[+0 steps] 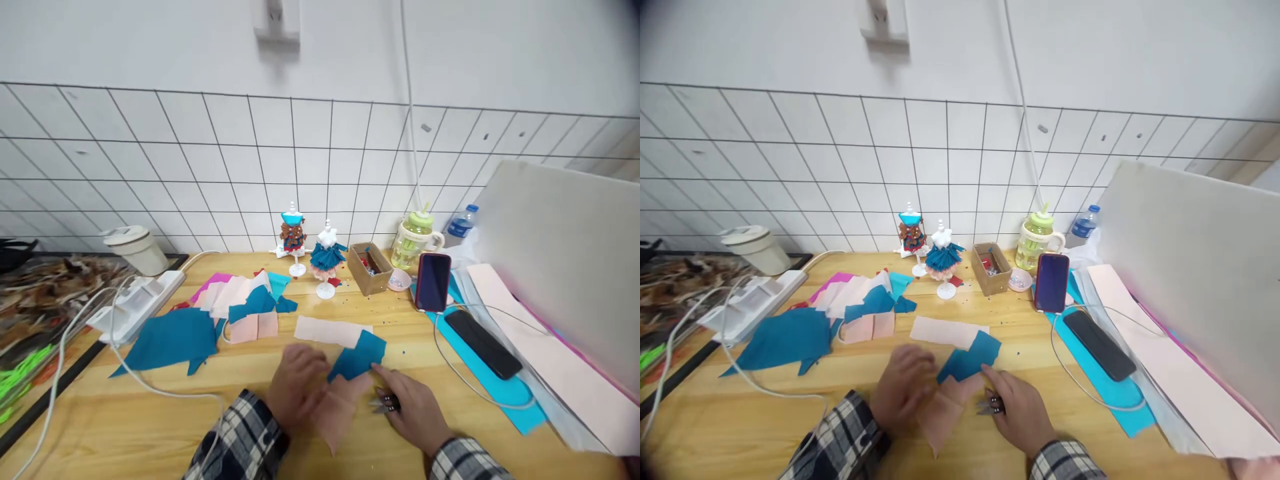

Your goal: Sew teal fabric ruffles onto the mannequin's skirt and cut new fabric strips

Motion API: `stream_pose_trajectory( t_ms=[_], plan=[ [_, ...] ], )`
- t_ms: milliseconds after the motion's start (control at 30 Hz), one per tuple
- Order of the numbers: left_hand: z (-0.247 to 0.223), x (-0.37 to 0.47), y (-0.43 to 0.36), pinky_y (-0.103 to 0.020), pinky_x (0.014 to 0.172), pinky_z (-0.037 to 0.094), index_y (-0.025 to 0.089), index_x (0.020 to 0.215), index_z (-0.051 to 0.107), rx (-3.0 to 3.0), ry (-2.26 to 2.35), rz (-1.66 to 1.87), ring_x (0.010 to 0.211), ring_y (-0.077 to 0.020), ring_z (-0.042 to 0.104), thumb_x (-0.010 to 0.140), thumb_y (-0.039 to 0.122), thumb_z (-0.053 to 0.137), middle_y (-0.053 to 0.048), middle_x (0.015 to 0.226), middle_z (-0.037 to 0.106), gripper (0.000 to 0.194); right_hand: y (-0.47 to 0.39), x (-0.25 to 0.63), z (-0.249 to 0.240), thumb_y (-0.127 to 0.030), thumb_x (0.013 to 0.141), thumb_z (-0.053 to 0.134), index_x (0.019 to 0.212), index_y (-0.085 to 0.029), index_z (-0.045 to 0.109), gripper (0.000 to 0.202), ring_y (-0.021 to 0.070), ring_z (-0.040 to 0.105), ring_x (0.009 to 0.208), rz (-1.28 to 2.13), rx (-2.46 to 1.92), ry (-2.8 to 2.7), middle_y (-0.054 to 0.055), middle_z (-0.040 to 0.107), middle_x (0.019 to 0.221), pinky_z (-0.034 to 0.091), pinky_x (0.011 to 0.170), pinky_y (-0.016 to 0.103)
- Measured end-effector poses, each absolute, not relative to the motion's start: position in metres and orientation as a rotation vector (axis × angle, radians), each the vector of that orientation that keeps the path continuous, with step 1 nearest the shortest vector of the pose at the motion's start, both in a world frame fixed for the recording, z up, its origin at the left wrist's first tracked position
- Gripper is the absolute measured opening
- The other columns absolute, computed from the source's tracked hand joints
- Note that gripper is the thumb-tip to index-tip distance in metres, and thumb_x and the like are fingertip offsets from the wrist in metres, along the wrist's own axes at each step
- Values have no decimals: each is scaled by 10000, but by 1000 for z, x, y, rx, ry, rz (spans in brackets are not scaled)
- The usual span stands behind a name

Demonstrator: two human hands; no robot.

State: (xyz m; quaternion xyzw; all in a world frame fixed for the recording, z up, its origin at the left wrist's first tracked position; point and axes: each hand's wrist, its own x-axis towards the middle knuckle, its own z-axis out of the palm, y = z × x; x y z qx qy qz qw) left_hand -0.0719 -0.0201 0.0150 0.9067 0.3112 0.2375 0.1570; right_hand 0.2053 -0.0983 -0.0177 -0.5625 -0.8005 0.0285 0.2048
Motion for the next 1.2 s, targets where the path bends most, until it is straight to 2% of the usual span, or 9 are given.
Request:
stream_pose_trajectory(
  t_ms=[100,233,400,533,633,733,900,1033,1200],
  plan=[
    [17,-67,-31,-419,932,370,254,1035,622,2638,567,444,1043,-244,534,828,376,547,-45,1078,665,251,-100,205,-21,-165,867,441,1221,-190,543,369,175,666,818,-49,-1646,-2115,62,692,948,525,691,273],
    [12,-60,-28,-424,992,329,267,1010,635,2603,567,422,1109,-226,519,864,222,496,-18,1086,679,206,-102,205,-27,-194,880,449,1118,-198,588,275,192,667,878,-116,-1735,-2031,65,697,968,529,737,299],
    [7,-73,-21,-409,953,368,248,833,655,2530,594,543,1054,-214,539,795,118,490,-5,944,705,214,-100,206,-31,-207,841,466,1098,-221,598,289,185,678,901,9,-1804,-1984,46,708,1008,537,758,299],
    [14,-86,-24,-423,938,387,243,784,648,2536,703,554,1012,-225,544,722,108,503,-17,896,699,208,-89,207,-32,-279,806,482,1238,-205,520,440,227,671,918,-29,-1982,-1765,78,677,1094,542,742,348],
    [20,-93,-27,-426,955,396,246,877,654,2537,832,575,1029,-226,546,725,115,488,-20,949,699,261,-71,210,-27,-255,823,438,1305,-184,450,488,248,628,1001,-56,-2045,-1656,101,627,1169,519,803,384],
    [18,-96,-26,-424,990,403,231,1117,605,2534,1029,658,1095,-221,537,804,143,445,-48,1122,666,362,-51,215,-18,-216,829,424,1221,-180,517,405,271,595,993,-107,-1948,-1760,114,622,1104,479,849,425],
    [9,-84,-10,-464,1086,338,224,1340,466,2537,1374,635,1331,-246,368,897,245,450,-84,1452,425,444,-47,211,-15,-248,825,487,1185,-197,538,367,317,511,1113,-234,-1633,-1893,133,559,1192,381,958,504],
    [8,-67,-9,-550,1115,223,262,1268,541,2552,1375,485,1277,-255,431,909,323,474,-74,1357,525,370,-63,192,-22,-460,809,581,1179,-237,550,433,310,518,1080,-88,-1496,-2076,114,559,1181,418,907,472],
    [11,-61,-31,-618,1103,62,293,1216,571,2592,1334,469,1141,-259,521,859,401,559,-74,1245,595,373,-69,187,-24,-339,850,537,952,-233,612,165,272,546,985,3,-1492,-2057,88,596,1071,436,836,441]
  ],
)
